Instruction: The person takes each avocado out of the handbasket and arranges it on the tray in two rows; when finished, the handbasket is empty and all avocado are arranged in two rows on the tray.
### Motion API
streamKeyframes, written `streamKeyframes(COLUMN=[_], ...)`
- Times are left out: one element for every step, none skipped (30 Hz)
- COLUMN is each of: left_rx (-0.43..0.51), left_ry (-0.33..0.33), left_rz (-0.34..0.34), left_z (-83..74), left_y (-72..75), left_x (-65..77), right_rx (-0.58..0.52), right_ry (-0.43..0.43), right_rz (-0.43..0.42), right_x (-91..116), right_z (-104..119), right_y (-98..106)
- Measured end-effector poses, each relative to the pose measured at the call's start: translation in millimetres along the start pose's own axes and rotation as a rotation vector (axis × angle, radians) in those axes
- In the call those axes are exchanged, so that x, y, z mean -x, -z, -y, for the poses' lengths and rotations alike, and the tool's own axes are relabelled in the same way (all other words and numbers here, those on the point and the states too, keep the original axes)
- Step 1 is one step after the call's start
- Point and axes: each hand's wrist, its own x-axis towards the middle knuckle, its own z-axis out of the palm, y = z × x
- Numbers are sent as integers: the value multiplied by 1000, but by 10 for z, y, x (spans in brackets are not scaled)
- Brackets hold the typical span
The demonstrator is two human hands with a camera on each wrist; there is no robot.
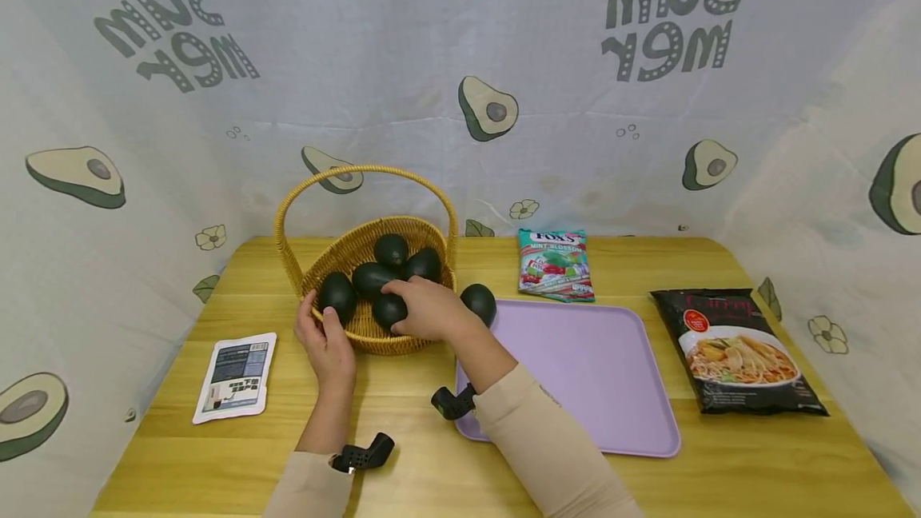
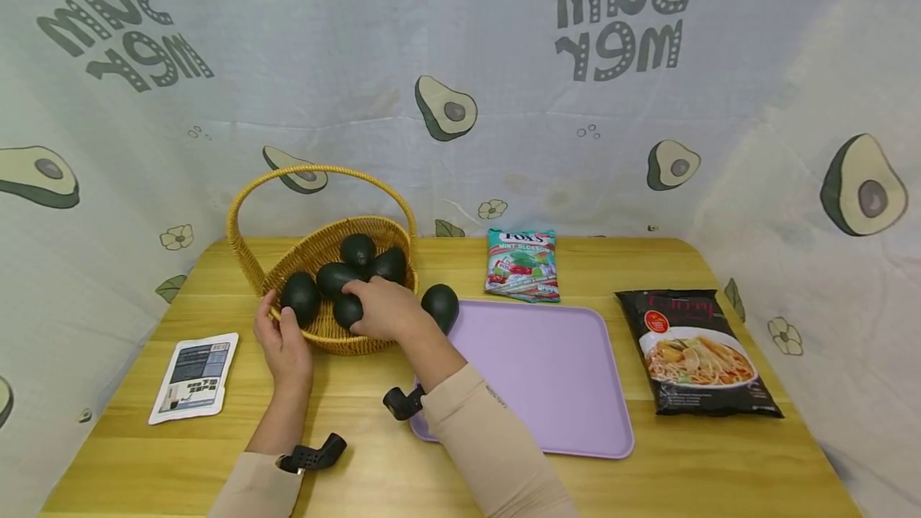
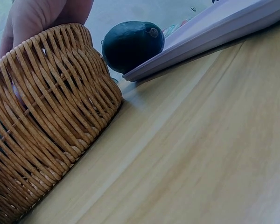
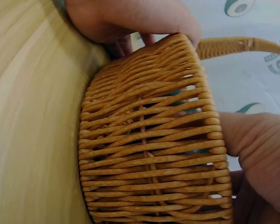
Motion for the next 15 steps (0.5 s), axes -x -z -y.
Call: streamKeyframes(left_rx=[-1,-3,-4,-6,-5,-5,-7,-8,-6,-6,-7,-7,-7,-5,-2], left_ry=[-1,-1,-3,-6,-8,-10,-12,-14,-16,-16,-15,-14,-14,-14,-15], left_rz=[-1,-1,-2,-4,-3,-2,-1,0,-1,0,0,0,1,1,1], left_z=[1,1,4,0,-5,-5,-5,-6,-6,-5,0,5,5,5,5], left_y=[-1,-1,-1,-2,-2,-2,-2,-1,-1,-2,-1,-1,-2,-3,-5], left_x=[-2,-3,-7,-5,-4,-4,-6,-6,-6,-5,-6,-7,-5,-3,-1], right_rx=[-20,-41,-64,-87,-111,-131,-150,-168,-186,-205,-224,-241,-257,-270,-281], right_ry=[3,8,13,17,20,24,27,29,31,32,33,35,34,34,31], right_rz=[-10,-19,-29,-40,-52,-68,-83,-99,-116,-131,-147,-163,-179,-193,-206], right_x=[13,27,44,60,82,103,126,150,175,203,232,261,290,319,347], right_z=[-2,-4,-5,-7,-6,-5,-4,-4,-4,-3,-4,-5,-8,-12,-16], right_y=[5,13,19,26,35,43,49,55,58,64,68,72,75,77,78])
